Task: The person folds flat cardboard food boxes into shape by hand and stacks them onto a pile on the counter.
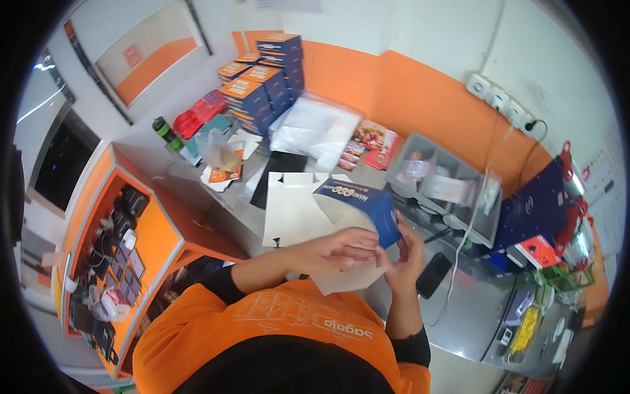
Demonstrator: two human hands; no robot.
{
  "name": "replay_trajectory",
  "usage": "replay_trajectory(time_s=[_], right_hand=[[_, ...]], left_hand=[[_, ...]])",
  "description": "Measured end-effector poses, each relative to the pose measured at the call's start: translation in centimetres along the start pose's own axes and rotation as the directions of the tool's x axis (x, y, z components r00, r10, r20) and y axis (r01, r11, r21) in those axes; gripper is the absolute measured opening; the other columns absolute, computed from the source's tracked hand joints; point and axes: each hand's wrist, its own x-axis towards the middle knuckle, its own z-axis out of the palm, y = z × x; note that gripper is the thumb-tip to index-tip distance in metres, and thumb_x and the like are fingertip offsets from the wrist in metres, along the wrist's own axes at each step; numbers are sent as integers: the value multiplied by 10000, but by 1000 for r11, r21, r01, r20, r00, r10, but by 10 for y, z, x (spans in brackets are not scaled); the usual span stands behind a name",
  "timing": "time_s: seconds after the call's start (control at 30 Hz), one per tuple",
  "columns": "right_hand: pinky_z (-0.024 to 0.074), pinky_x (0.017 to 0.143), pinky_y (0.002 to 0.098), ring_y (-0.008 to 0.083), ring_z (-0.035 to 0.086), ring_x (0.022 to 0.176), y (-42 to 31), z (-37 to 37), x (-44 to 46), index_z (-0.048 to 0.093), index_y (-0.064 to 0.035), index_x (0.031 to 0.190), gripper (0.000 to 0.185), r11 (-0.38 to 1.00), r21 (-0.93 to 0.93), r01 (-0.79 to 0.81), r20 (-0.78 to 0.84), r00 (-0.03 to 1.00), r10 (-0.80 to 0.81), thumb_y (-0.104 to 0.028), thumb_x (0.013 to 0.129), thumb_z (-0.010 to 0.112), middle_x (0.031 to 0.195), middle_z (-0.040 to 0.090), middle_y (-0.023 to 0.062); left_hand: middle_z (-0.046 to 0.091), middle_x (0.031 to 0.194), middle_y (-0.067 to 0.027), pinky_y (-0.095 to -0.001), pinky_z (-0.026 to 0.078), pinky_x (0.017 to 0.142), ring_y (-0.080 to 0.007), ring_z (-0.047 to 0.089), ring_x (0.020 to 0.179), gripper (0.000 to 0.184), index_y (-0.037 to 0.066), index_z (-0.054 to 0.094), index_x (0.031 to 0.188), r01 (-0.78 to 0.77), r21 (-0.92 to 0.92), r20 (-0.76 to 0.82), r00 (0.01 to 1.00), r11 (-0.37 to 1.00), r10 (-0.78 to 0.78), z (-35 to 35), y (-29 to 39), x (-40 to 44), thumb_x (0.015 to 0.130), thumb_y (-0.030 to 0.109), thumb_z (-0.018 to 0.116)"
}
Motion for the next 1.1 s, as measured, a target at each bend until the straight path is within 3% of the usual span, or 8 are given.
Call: replay_trajectory(time_s=[0.03, 0.13, 0.23, 0.47, 0.5, 0.7, 1.0, 1.1], right_hand=[[511, 1043, 422, 343, 523, 1334, 4, -4, 3, 474, -9, 1291, 601, 991, 93, -96, -76, 992, 103, 20, 784, 798, 1396, 557, 228], [512, 1040, 397, 252, 580, 1222, 8, -37, 15, 456, -34, 1295, 570, 936, 200, -291, -129, 939, 319, -7, 828, 784, 1367, 569, 197], [520, 947, 334, 207, 609, 1139, 19, -74, 19, 505, -35, 1255, 468, 792, 326, -516, -108, 812, 573, -102, 877, 774, 1251, 628, 135], [565, 721, 268, 130, 672, 872, 35, -113, 5, 566, -39, 1183, 289, 550, 490, -677, 108, 673, 732, -231, 984, 653, 988, 673, 58], [568, 729, 272, 137, 677, 881, 43, -113, -3, 561, -41, 1188, 297, 536, 500, -680, 120, 668, 735, -232, 982, 656, 997, 672, 59], [594, 814, 327, 199, 696, 1024, 62, -153, -44, 473, -21, 1338, 524, 428, 576, -697, 388, 693, 607, -185, 917, 737, 1171, 677, 120], [593, 910, 519, 291, 630, 1221, 45, -172, -103, 422, -43, 1489, 661, 264, 579, -772, 453, 574, 683, -384, 973, 655, 1445, 549, 144], [599, 881, 536, 292, 616, 1241, 37, -156, -120, 440, -77, 1492, 631, 219, 592, -775, 489, 562, 668, -454, 1003, 575, 1443, 560, 127]], left_hand=[[465, 1485, -127, -406, 393, 1134, -316, 485, 1392, 589, 62, 235, 1554, 7, -143, 55, 998, 990, 1, -7, 0, -3, 1025, 45, 494], [491, 1461, -134, -412, 414, 1117, -287, 443, 1427, 561, 54, 360, 1497, -6, 350, -101, 994, 937, 44, -22, 29, -11, 968, -12, 535], [507, 1463, -100, -460, 396, 1141, -350, 402, 1441, 525, 89, 589, 1322, 33, 939, -59, 996, 343, 65, -27, 56, -11, 832, -97, 563], [513, 1476, -44, -622, 206, 1210, -313, 255, 1527, 272, 125, 662, 1090, -291, 932, 283, 957, -215, -69, 9, 44, 2, 845, 33, 588], [592, 1344, -31, -575, 260, 1211, -271, 383, 1463, 157, 112, 628, 978, -359, 901, 362, 931, -241, -33, 11, 41, 6, 829, 68, 605], [640, 979, -8, -463, 414, 1129, -226, 611, 1111, 94, 111, 608, 913, -537, 842, 525, 836, -42, -163, 22, 26, 26, 820, 103, 617], [647, 967, -85, -424, 484, 979, -278, 625, 1009, 246, 70, 657, 945, -460, 850, 459, 886, 257, 68, 8, 11, 44, 764, 211, 746], [654, 932, -65, -413, 489, 900, -266, 635, 967, 254, 84, 681, 933, -374, 843, 464, 870, 387, -168, 17, 17, 41, 750, 238, 767]])
